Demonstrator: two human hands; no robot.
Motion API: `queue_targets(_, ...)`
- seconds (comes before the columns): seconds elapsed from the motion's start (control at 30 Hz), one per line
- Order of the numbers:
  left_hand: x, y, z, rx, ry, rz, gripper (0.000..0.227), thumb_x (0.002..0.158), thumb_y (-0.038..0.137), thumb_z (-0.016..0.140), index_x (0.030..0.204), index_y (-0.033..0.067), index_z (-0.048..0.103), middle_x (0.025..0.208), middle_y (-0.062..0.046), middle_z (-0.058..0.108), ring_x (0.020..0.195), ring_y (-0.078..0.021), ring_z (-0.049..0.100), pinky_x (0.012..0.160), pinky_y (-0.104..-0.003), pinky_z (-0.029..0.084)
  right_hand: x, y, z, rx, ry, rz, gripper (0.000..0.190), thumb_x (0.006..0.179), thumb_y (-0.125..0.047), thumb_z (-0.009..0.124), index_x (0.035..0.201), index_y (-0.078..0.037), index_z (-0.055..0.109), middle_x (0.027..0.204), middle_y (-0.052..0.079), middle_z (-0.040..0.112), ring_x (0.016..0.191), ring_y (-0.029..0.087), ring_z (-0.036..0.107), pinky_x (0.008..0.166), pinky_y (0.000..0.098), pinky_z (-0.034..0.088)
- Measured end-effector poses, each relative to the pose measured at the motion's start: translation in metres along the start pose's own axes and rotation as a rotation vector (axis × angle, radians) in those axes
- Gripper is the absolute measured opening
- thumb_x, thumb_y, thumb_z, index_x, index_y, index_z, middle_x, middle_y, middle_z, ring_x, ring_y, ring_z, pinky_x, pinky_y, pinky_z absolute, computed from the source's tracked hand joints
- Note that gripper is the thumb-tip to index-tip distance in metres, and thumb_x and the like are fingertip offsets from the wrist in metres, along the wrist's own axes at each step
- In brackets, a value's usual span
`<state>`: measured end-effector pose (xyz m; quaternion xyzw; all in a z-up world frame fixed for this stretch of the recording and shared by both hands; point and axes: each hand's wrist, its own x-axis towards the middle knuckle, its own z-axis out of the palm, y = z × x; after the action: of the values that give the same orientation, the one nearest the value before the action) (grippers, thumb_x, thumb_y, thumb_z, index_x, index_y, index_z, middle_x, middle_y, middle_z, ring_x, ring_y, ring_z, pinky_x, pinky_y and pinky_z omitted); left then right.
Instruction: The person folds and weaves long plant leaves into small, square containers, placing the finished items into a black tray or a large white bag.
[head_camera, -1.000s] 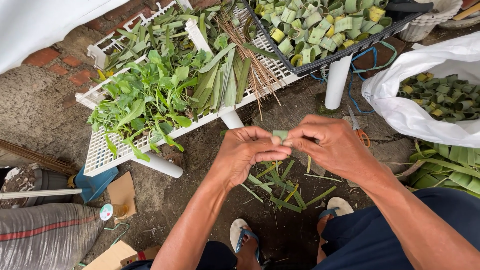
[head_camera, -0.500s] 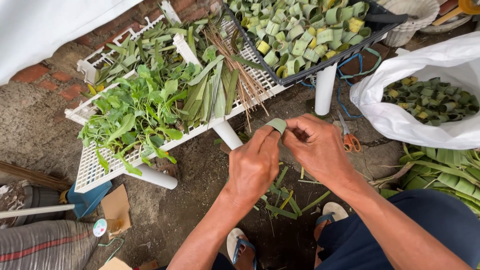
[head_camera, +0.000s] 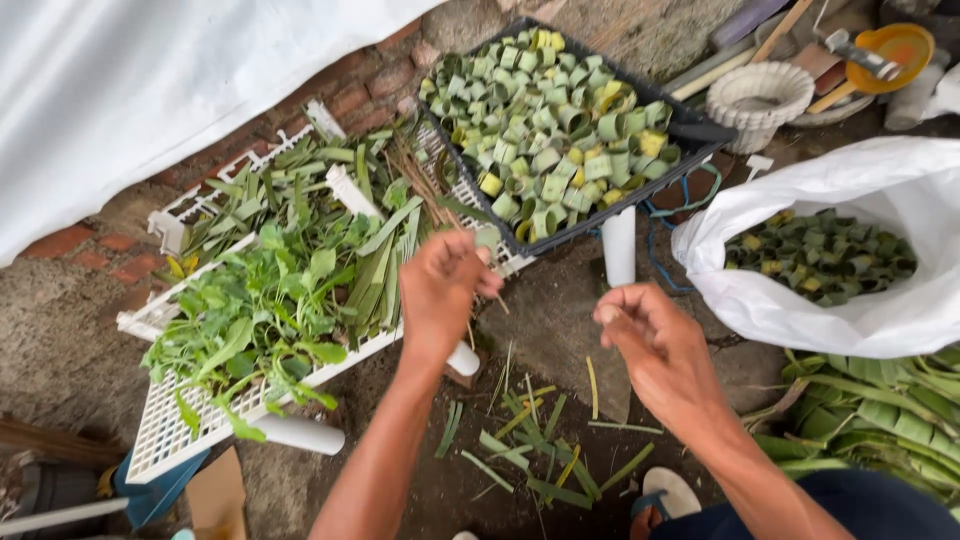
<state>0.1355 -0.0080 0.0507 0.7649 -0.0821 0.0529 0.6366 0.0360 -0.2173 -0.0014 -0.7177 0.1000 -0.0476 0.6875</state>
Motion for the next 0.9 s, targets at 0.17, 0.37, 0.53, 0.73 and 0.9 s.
queue_targets(0.17,0.124,-0.006,0.015,0.319,0.076,-0.003,0.015,0.105,-0.003,0.055,0.096,0.0064,0.063,0.071,-0.005,0.070,0.055,-0.0102,0.068,0.050,-0.018,0.061,0.003,0.010,-0.007,-0.146,-0.089,0.235,0.013,0.098,-0.020,0.064,0.105,-0.013,0.073,0.089,0.005,0.073,0.082,0.018,0.070,0.082,0.0367,0.060)
queue_targets(0.37,0.263,-0.033,0.002,0.559,0.127,0.230,0.046,0.094,-0.003,0.065,0.139,-0.0005,0.054,0.119,-0.021,0.072,0.058,-0.0124,0.075,0.051,-0.026,0.069,0.011,0.001,-0.008,-0.089,-0.119,0.241,0.011,0.099,-0.012,0.063,0.104,-0.009,0.073,0.083,0.007,0.072,0.069,0.016,0.068,0.066,0.0317,0.061)
queue_targets(0.53,0.214,-0.032,-0.053,0.696,0.084,0.251,0.021,0.101,0.012,0.067,0.117,-0.0007,0.070,0.056,-0.008,0.066,0.042,-0.0150,0.062,0.057,-0.041,0.065,0.009,-0.014,-0.008,0.052,-0.092,0.264,0.016,0.102,-0.004,0.060,0.115,-0.005,0.070,0.088,0.012,0.073,0.055,0.018,0.059,0.042,0.0285,0.051)
queue_targets(0.73,0.131,-0.069,-0.114,1.100,-0.039,-0.208,0.042,0.089,0.002,0.050,0.054,0.0127,0.030,0.050,-0.002,0.037,0.046,-0.0168,0.041,0.041,-0.034,0.032,-0.005,-0.020,-0.011,-0.132,-0.106,0.190,0.023,0.101,-0.014,0.061,0.121,-0.010,0.070,0.089,0.010,0.077,0.069,0.019,0.066,0.062,0.0322,0.057)
queue_targets(0.9,0.072,-0.069,-0.094,1.342,-0.279,-0.595,0.038,0.102,0.039,0.072,0.088,0.0098,0.054,0.074,0.001,0.050,0.062,-0.0117,0.046,0.055,-0.021,0.044,-0.015,-0.020,-0.012,-0.166,-0.099,0.135,0.020,0.103,-0.013,0.061,0.119,-0.007,0.071,0.083,0.010,0.075,0.065,0.019,0.061,0.061,0.0323,0.052)
